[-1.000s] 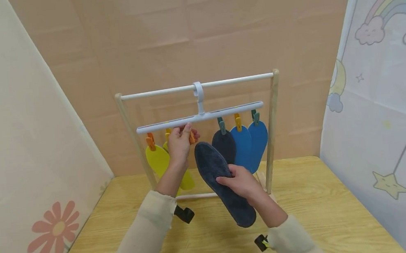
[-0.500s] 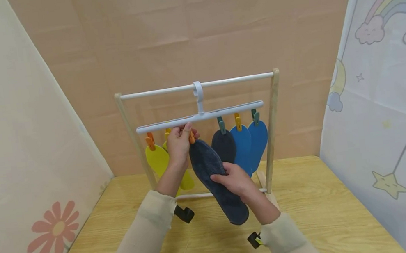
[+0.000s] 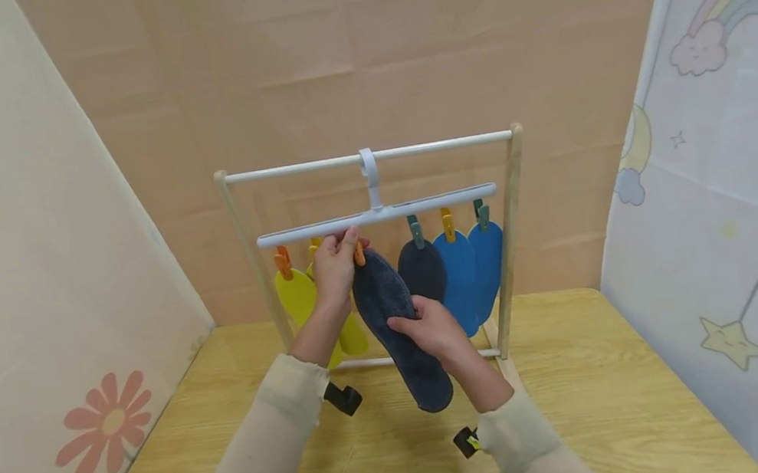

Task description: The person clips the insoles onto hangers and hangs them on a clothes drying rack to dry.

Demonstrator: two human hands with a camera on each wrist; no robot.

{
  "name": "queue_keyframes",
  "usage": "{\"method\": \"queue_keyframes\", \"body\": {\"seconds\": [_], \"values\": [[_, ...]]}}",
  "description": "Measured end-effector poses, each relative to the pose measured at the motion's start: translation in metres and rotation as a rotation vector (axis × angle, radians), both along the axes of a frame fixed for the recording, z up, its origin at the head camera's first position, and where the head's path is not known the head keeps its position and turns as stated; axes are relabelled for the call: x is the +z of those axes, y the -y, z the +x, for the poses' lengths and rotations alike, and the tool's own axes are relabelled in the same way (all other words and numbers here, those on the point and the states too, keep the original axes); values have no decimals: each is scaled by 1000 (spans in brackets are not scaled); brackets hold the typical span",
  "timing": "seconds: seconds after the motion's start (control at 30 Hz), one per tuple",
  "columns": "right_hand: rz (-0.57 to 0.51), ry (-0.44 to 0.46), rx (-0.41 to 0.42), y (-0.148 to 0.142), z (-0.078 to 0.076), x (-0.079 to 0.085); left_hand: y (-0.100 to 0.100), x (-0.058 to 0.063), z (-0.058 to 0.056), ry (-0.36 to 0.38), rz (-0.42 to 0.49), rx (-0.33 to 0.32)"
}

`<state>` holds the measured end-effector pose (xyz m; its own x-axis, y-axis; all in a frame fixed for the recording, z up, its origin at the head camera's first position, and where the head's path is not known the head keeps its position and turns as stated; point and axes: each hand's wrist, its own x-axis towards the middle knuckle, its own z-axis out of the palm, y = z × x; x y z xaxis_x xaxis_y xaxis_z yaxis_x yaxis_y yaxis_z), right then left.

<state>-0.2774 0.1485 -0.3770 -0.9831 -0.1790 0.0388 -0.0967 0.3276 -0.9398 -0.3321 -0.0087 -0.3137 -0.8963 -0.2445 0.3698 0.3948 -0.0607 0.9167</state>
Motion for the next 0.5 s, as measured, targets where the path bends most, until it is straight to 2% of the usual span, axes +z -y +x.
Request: {"method": "queue_keyframes", "body": {"seconds": [0.07,0.23,0.3,0.4,0.5], "values": [[-9,-2,2,2,-1,-1,2,-1,0,1,-3,-17],[-39,-11,10,8,-4,-4,8,-5,0,-12,-4,-107],[-39,-9,19,8,-5,-5,11,-7,0,-17,-31,-119],[-18,2,30,7,-6,-9,13,-13,3,-19,-170,-75],[24,16,19,4,-5,-14,14,-22,6,-61,-349,-29]]}}
